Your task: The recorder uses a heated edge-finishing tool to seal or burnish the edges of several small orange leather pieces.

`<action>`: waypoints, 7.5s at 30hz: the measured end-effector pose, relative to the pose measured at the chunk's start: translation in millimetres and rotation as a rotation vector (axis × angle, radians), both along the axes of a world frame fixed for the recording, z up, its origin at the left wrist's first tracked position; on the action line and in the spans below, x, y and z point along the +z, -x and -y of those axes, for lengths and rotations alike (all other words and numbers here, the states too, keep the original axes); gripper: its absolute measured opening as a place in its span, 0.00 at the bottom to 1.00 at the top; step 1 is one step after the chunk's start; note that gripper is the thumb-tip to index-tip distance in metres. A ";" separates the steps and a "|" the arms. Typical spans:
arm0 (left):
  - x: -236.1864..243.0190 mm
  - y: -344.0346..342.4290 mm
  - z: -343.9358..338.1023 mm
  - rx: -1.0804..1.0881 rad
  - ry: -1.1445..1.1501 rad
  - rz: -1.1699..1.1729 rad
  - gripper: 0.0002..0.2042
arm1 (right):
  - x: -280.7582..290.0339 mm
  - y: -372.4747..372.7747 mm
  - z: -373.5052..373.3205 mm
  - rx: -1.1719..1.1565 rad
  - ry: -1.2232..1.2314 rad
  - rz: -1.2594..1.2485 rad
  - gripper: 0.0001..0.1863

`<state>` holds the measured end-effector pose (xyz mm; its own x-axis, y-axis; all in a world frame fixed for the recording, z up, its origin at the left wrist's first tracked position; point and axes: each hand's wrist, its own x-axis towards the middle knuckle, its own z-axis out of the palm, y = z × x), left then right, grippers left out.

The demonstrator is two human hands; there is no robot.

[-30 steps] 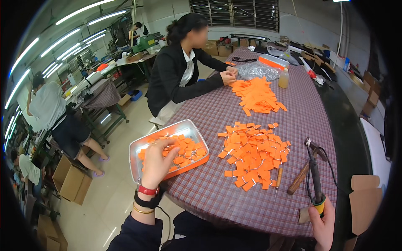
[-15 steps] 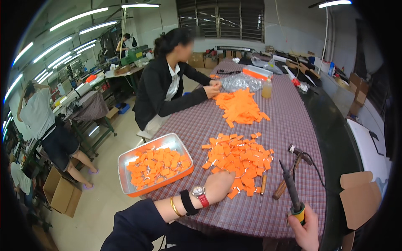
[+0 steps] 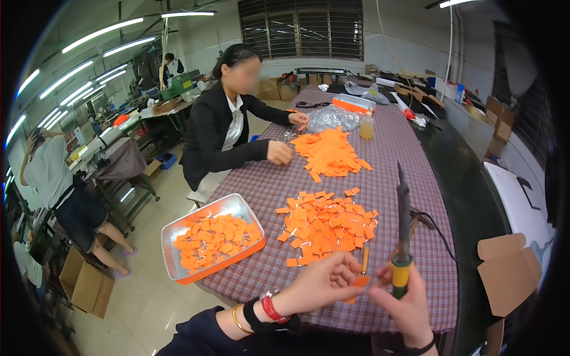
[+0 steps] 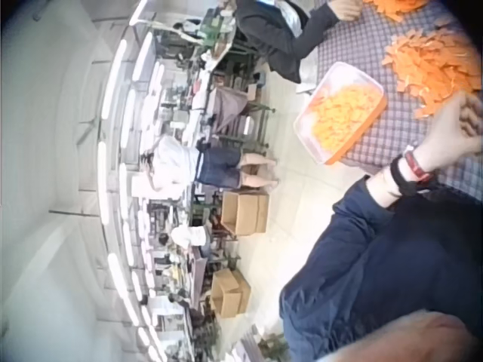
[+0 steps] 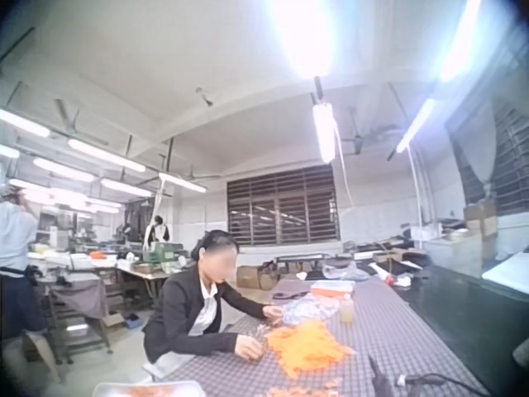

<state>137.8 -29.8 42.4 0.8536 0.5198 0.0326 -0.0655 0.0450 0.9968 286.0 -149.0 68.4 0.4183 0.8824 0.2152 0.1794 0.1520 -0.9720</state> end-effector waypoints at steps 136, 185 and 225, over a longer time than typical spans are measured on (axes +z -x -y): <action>-4.4 41.7 -14.9 0.345 0.320 0.456 0.10 | -13.9 8.7 34.8 0.133 0.237 0.468 0.09; -0.5 25.6 22.4 0.096 0.203 0.062 0.08 | -3.0 5.5 4.7 0.283 -0.009 -0.353 0.15; -2.1 23.7 17.4 0.179 -0.132 -0.083 0.07 | -16.7 5.6 -4.5 0.126 0.074 -0.118 0.15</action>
<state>114.1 -47.2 40.3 0.7509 0.6590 0.0438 0.0222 -0.0914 0.9956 280.4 -144.5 51.7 0.3218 0.9411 0.1040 0.0474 0.0937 -0.9945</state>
